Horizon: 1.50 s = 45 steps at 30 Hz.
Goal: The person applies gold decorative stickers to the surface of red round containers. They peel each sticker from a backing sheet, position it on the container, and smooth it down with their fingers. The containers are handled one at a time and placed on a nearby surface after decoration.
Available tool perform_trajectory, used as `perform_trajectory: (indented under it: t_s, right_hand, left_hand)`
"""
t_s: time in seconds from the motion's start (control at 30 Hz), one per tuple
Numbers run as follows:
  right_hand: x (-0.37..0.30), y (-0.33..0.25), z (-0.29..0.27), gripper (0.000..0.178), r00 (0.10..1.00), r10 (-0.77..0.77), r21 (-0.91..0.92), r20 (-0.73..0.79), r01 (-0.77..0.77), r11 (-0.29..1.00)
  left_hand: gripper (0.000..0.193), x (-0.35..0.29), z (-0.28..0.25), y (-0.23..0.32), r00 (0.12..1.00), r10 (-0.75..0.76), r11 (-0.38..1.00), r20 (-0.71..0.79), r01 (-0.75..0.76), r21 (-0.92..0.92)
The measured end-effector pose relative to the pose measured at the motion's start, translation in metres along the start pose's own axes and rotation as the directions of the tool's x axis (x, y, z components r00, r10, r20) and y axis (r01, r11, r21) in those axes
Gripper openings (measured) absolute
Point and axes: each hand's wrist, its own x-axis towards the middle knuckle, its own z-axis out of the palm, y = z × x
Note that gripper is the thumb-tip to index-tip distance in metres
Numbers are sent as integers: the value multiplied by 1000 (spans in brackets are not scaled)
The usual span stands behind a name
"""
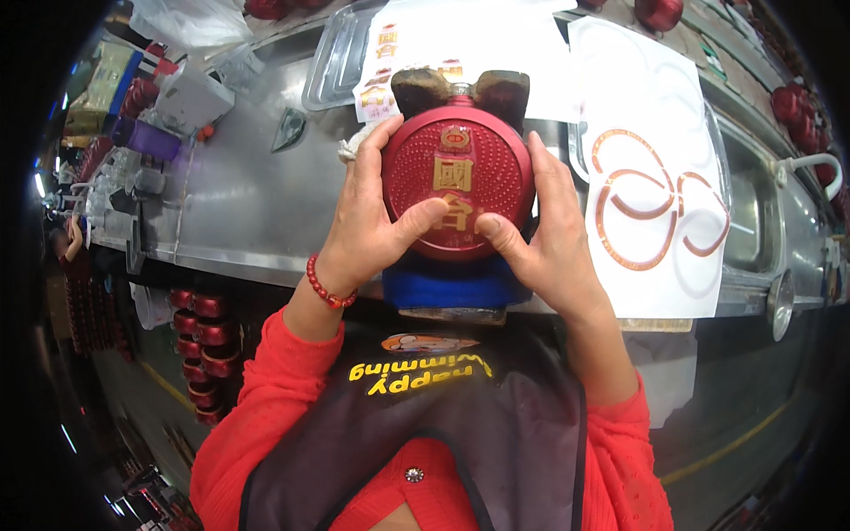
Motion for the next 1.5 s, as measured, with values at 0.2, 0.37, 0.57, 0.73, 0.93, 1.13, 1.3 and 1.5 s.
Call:
perform_trajectory:
  t_s: [0.2,0.37,0.57,0.73,0.93,1.13,1.3,1.5]
  right_hand:
    - [0,-2,1,98,1000,9,-36,-4,-9,999]
    - [-1,-2,1,99,1000,20,-29,4,-20,999]
    - [-1,-1,2,104,1000,21,-53,-9,-22,998]
    - [-1,-2,1,101,999,32,-30,13,-32,999]
    - [-1,-1,2,101,999,32,-22,11,-32,999]
    - [-1,-1,2,101,999,32,-25,8,-31,999]
    - [-2,0,2,101,999,35,-29,8,-35,999]
    - [-2,2,4,106,999,42,-47,-13,-43,998]
  left_hand:
    - [74,17,-2,9,995,-96,995,-38,96,2]
    - [62,34,2,9,992,-115,993,-54,117,33]
    - [51,44,3,5,990,-120,992,-72,122,23]
    - [47,49,1,9,987,-152,987,-55,155,46]
    - [48,52,0,12,984,-165,984,-60,168,61]
    - [54,53,0,14,984,-171,974,-52,177,143]
    - [54,54,1,12,986,-153,975,-60,160,151]
    - [48,51,-1,7,984,-164,986,-65,164,-5]
